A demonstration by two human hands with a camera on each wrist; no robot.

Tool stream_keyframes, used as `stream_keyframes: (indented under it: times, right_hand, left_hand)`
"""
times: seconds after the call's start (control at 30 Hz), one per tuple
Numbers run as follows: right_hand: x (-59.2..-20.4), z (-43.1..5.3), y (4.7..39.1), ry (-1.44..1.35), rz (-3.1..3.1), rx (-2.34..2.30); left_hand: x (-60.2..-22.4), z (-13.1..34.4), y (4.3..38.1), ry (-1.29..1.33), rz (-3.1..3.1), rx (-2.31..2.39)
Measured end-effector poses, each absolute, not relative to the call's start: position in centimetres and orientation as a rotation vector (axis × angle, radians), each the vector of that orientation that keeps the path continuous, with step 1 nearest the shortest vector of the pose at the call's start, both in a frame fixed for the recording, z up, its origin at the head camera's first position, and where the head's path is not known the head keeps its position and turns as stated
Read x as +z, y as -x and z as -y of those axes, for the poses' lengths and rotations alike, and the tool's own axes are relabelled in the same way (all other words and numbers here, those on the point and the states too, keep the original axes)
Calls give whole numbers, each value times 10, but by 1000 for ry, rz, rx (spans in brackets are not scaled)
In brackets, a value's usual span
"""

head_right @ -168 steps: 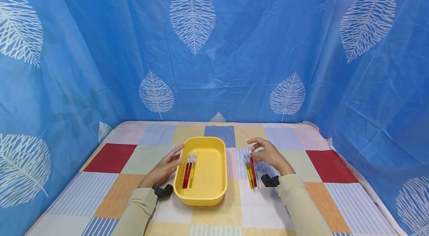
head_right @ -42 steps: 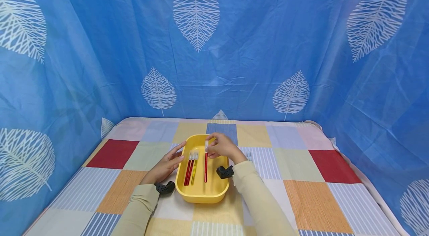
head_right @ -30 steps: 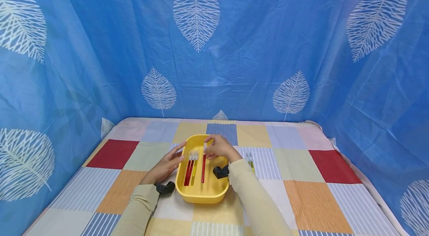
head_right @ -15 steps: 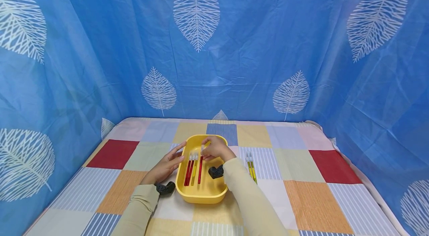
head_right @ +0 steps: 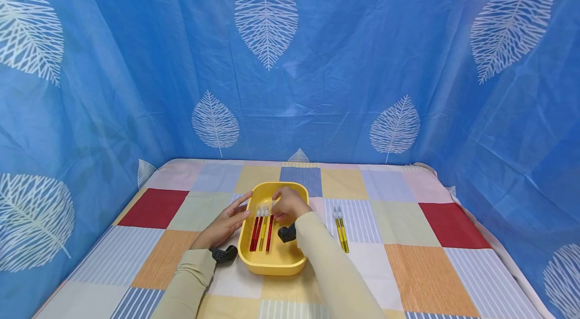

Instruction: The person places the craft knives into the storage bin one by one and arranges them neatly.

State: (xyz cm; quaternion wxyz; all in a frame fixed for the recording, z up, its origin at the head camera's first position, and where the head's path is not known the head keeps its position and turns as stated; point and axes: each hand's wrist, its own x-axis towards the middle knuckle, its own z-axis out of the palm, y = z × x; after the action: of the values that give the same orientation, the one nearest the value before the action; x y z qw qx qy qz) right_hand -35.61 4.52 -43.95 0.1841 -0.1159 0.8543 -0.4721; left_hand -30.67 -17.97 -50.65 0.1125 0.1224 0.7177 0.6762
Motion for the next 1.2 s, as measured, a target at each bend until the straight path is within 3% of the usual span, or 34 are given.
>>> stream_keyframes:
  times: [1.2]
  right_hand:
    - [-441, -37, 358, 243, -2431, -1257]
  left_hand:
    - [-508, 180, 306, -382, -2098, 1995]
